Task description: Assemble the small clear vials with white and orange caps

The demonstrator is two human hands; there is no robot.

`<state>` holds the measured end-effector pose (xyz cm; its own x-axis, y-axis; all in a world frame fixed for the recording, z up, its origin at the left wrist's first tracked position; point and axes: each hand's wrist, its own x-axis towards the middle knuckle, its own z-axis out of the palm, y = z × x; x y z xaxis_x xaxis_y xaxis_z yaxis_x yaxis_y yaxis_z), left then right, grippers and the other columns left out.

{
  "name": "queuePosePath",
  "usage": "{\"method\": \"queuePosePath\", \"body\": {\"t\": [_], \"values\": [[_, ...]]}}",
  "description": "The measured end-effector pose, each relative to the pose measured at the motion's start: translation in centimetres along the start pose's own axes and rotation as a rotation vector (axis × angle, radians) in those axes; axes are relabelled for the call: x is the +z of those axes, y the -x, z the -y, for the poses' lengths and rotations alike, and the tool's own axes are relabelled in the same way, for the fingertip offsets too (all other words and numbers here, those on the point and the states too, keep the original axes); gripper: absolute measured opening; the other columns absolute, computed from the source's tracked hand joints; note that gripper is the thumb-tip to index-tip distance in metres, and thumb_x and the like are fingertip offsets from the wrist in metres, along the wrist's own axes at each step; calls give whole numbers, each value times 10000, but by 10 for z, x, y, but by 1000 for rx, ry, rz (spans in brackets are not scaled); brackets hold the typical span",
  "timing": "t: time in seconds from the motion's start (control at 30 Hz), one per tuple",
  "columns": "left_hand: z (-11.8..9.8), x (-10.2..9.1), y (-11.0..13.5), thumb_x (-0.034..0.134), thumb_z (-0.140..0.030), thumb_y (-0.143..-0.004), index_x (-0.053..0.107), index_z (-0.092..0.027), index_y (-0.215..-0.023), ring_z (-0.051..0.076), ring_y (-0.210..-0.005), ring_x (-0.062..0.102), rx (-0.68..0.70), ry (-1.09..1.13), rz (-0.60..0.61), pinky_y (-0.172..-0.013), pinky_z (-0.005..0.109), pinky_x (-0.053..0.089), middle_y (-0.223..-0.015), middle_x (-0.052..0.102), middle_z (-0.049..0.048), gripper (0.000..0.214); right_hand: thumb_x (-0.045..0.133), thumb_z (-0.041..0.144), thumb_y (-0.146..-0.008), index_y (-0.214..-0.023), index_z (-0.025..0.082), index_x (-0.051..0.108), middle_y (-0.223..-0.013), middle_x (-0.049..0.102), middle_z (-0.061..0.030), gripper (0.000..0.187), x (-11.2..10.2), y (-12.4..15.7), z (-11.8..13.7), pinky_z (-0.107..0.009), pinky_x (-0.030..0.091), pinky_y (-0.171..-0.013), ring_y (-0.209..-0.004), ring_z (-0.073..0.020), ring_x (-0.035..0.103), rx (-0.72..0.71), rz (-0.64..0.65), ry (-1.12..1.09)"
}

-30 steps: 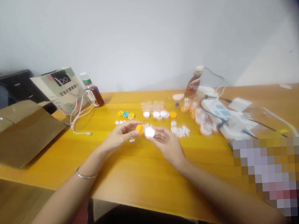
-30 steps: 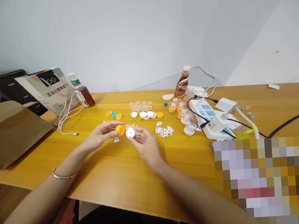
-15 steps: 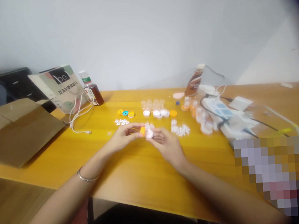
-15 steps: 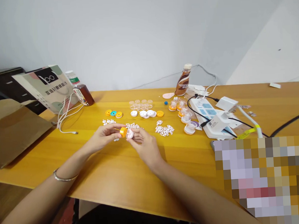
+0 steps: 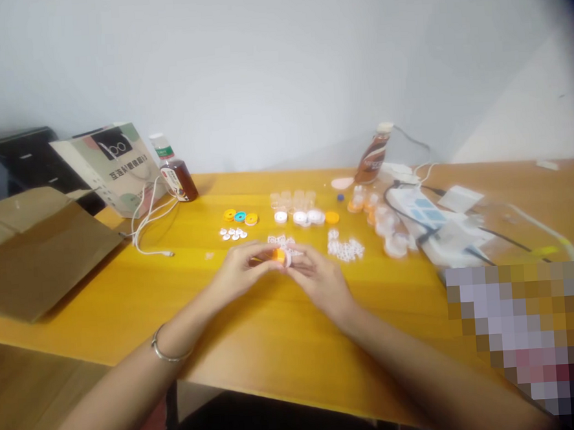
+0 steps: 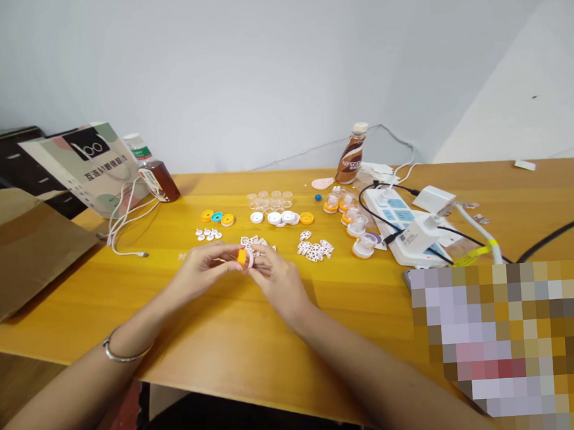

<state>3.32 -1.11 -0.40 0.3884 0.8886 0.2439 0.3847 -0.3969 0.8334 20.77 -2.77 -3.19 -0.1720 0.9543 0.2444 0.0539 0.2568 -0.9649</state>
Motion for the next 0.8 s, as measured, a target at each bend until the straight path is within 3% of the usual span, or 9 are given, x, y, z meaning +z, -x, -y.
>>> {"method": "queuePosePath", "body": {"t": [0.43,0.8], "values": [[3,10,3,633,-335,-749,675,-180,-915,148,-700,594,2,-153,-111,-668,277,473,-775,639,43,230,608,201,-718,-905,267,639,-870,717,24,201,2,3,2,-382,515,-873,-855,-189,679,-4,-5,33],[7,9,4,645,-329,-748,699,-193,-902,142,-709,572,86,-113,-61,-669,271,478,-747,641,43,212,553,177,-740,-993,306,654,-826,720,40,302,-1,2,-1,-376,526,-806,-802,-200,679,-3,25,174]]}}
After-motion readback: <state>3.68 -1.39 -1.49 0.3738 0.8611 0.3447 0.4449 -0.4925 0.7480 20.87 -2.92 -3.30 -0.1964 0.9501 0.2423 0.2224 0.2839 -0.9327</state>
